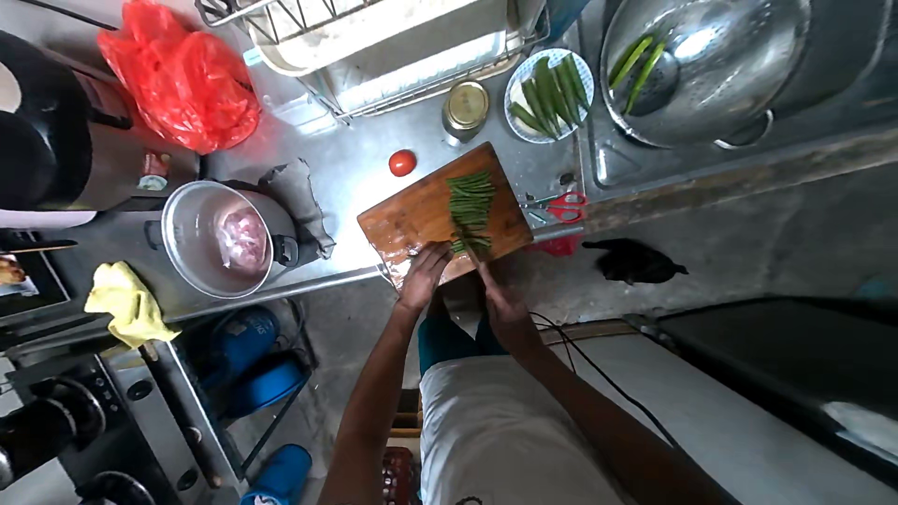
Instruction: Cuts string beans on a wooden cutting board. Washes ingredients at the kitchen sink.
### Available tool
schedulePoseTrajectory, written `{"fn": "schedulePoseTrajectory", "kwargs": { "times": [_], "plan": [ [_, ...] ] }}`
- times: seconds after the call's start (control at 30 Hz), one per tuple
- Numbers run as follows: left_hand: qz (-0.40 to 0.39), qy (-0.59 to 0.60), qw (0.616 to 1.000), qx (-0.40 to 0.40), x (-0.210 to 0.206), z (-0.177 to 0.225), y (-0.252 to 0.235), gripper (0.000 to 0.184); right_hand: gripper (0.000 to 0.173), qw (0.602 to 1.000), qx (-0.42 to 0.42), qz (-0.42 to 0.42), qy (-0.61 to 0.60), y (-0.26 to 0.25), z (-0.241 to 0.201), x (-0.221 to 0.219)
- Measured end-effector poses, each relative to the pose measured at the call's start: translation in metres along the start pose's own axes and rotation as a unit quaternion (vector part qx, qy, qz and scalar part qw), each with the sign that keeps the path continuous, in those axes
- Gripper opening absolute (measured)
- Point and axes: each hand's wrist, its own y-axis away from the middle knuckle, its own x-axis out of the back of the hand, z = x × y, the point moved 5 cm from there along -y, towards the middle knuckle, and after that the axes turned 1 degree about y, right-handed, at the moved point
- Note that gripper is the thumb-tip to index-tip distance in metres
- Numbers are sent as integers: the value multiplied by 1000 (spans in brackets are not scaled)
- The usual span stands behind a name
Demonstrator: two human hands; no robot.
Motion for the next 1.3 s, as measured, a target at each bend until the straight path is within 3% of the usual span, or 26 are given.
{"fn": "schedulePoseTrajectory", "kwargs": {
  "times": [0.6,0.83,1.13,1.3],
  "plan": [
    [7,19,999,28,0,0,4,26,63,970,-121,-156,144,2,-28,-8],
    [5,14,1000,25,-3,-2,5,25,69,965,-113,-169,167,-10,-37,-12],
    [2,15,999,33,-1,-1,5,25,61,979,-82,-149,116,-14,1,-54],
    [11,-3,999,41,6,-2,12,29,63,974,-78,-165,131,-18,2,-51]
  ]
}}
